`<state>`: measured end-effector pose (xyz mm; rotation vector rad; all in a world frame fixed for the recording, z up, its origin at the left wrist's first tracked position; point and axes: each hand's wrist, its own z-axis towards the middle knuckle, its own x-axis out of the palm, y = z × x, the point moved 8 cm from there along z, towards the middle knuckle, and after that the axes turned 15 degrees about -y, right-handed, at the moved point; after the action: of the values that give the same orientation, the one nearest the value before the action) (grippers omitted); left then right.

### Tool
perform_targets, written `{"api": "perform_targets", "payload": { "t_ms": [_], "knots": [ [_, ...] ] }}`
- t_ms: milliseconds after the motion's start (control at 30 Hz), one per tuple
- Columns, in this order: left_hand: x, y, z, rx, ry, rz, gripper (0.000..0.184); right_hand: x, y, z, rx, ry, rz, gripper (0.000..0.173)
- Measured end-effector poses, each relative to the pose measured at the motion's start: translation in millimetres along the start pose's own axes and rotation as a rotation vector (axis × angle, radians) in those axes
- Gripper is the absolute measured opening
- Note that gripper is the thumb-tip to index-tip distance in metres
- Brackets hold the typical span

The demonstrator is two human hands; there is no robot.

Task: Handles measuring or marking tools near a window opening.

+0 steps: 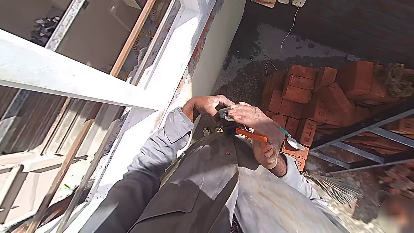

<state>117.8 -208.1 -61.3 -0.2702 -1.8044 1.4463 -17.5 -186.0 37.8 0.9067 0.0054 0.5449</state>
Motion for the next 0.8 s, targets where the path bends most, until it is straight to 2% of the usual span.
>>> {"api": "perform_targets", "payload": {
  "t_ms": [67,233,333,400,467,600,700,800],
  "knots": [
    [0.1,0.0,-0.1,-0.004,-0.002,0.003,0.043,-3.9,0.4,0.7,0.020,-0.018,-0.016,0.063],
    [-6.9,2.0,-2.6,-0.002,-0.034,0.073,0.047,-30.0,2.0,17.4,0.059,-0.118,-0.059,0.078],
    [-12.6,5.0,-5.2,-0.011,-0.068,0.093,0.048,-58.5,-13.7,15.9,0.181,-0.230,-0.071,0.075],
    [-16.5,3.6,-6.5,0.012,-0.110,0.116,0.048,-68.7,-24.1,11.9,0.280,-0.187,-0.098,0.072],
    [-18.7,-0.2,-10.3,0.067,-0.208,0.150,0.048,-67.8,-31.0,4.9,0.351,-0.046,-0.169,0.074],
    [-17.8,-12.8,-22.1,0.202,-0.550,0.248,0.046,-51.8,-33.6,-2.5,0.367,0.128,-0.353,0.066],
    [-15.0,-7.1,-29.3,0.275,-0.781,0.174,0.047,-42.9,-40.5,-4.4,0.407,0.168,-0.467,0.071],
    [-6.6,-10.2,-30.6,0.374,-0.900,0.122,0.046,-37.7,-42.3,0.7,0.359,0.109,-0.459,0.057]
  ]
}}
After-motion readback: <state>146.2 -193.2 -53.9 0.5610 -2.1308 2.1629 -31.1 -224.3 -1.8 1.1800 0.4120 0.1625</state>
